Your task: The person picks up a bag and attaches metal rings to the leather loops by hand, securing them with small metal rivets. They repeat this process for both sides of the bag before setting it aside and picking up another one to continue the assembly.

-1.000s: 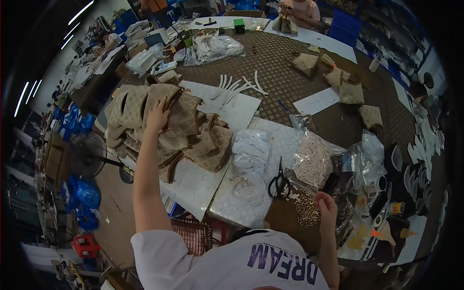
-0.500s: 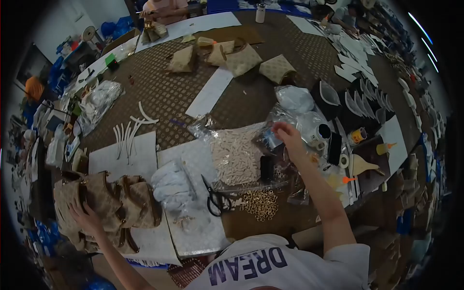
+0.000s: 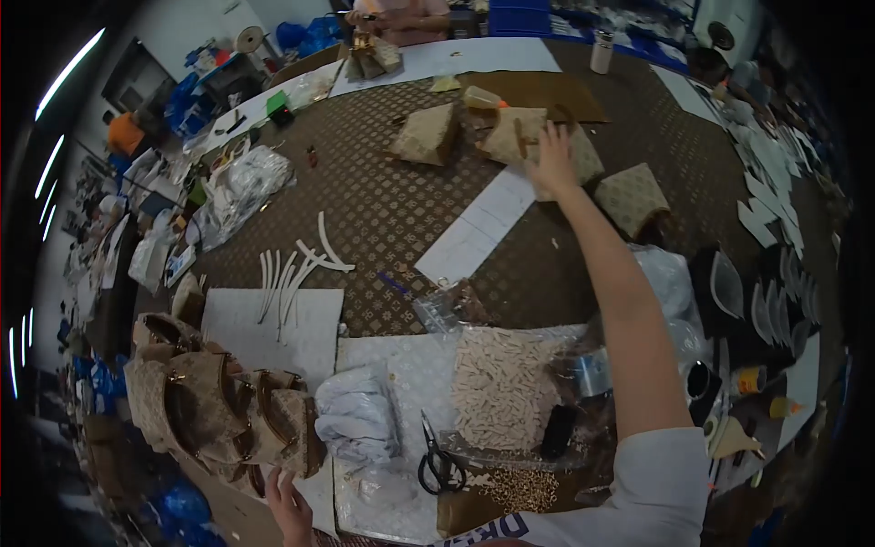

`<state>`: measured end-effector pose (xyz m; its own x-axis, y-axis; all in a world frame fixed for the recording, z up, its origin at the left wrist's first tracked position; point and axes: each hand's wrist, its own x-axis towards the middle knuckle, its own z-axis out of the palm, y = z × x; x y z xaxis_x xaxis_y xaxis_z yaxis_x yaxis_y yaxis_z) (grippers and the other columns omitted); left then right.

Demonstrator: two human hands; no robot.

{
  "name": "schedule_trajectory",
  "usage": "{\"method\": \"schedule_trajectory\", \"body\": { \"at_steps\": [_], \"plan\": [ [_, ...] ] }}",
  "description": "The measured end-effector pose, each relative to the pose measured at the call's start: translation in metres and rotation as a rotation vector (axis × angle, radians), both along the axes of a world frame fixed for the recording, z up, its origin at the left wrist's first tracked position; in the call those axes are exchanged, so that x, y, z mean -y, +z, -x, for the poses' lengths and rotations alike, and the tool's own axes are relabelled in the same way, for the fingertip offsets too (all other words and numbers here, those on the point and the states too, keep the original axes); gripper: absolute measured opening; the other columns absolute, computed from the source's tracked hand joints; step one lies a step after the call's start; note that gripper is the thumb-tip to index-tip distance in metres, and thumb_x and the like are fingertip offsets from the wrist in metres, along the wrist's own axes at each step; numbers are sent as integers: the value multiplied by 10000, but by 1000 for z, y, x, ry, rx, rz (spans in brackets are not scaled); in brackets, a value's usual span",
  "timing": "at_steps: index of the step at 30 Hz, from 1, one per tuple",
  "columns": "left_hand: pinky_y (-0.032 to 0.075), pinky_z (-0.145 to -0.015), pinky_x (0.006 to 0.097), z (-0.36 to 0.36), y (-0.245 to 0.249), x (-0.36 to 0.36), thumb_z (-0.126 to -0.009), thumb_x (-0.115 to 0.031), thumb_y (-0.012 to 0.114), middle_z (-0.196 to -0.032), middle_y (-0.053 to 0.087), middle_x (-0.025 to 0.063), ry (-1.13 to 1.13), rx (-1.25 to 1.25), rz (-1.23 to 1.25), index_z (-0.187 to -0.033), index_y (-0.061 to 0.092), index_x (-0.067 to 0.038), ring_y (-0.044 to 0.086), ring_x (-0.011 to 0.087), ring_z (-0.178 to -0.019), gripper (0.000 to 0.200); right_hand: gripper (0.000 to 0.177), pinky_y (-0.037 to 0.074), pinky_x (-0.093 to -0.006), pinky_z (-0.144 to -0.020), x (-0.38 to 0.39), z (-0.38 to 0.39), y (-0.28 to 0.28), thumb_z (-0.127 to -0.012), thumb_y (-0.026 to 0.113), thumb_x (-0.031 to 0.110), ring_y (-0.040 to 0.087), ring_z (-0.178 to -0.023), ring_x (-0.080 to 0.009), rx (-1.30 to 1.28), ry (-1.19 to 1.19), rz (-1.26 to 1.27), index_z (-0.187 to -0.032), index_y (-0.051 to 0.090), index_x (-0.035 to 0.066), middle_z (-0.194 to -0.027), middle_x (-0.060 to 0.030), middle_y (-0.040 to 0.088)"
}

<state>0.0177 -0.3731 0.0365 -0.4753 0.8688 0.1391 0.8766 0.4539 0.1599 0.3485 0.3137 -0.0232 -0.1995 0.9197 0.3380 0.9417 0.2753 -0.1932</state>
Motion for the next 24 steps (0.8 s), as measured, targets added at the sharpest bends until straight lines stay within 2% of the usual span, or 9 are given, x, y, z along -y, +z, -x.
{"method": "schedule_trajectory", "body": {
  "at_steps": [5,7,9,11,13,15,18,22,24],
  "plan": [
    [434,-894,437,-21,-20,1,-737,103,540,-1181,517,204,29,103,47,-1071,582,-46,513,395,-1084,368,823,250,-602,-1055,-48,-14,-36,-745,716,411,177,-1376,-336,160,6,247,-1401,321,112,-1461,-78,276],
    [439,-884,430,-22,-30,-7,-736,97,552,-1176,525,197,9,194,11,-1069,590,-57,519,390,-1073,368,768,303,-610,-1013,-9,-11,-2,-769,700,427,259,-1329,-315,284,-85,312,-1379,358,109,-1406,-74,334],
    [456,-858,415,-28,-33,-23,-764,94,542,-1142,547,191,-45,244,-9,-1051,590,-54,542,378,-1035,326,632,331,-558,-1009,-3,-32,-23,-811,673,365,346,-1254,-313,219,-30,267,-1317,428,76,-1319,-108,408],
    [460,-857,395,-36,-33,-46,-799,73,541,-1102,574,172,-119,318,-81,-1043,591,-45,557,362,-1021,275,498,350,-474,-991,6,-58,-32,-831,663,317,379,-1220,-328,-92,99,366,-1207,500,36,-1261,-156,451],
    [459,-859,381,-43,-32,-66,-808,46,555,-1142,565,162,-156,399,-162,-1067,593,-55,562,344,-1026,281,454,392,-413,-925,56,-75,-5,-806,694,296,470,-1117,-347,-358,388,291,-1106,522,1,-1129,-174,532],
    [451,-876,370,-53,-24,-93,-835,4,554,-1173,560,151,-175,530,-264,-1100,587,-59,562,322,-1046,274,356,452,-360,-736,149,-64,55,-762,727,160,581,-834,-289,-489,611,154,-1008,526,-1,-887,-134,587],
    [387,-963,350,-76,-6,-131,-917,-119,508,-1271,512,140,-198,823,-348,-1226,507,-48,503,279,-1158,317,312,464,-392,-795,281,-56,129,-709,786,199,574,-911,-306,-350,897,360,-915,616,37,-941,-134,586],
    [225,-1089,323,-115,-6,-156,-981,-290,431,-1466,303,143,-422,1306,-464,-1426,245,-18,284,241,-1352,554,211,463,-381,-709,416,-48,132,-746,729,204,550,-827,-284,-286,1276,476,-880,628,76,-850,-84,539],
    [140,-1115,314,-130,9,-137,-982,-348,426,-1503,200,136,-486,1402,-304,-1454,138,-10,179,219,-1386,648,195,465,-377,-695,473,-41,144,-749,711,160,547,-817,-280,-320,1383,553,-899,625,70,-837,-82,515]
  ]
}}
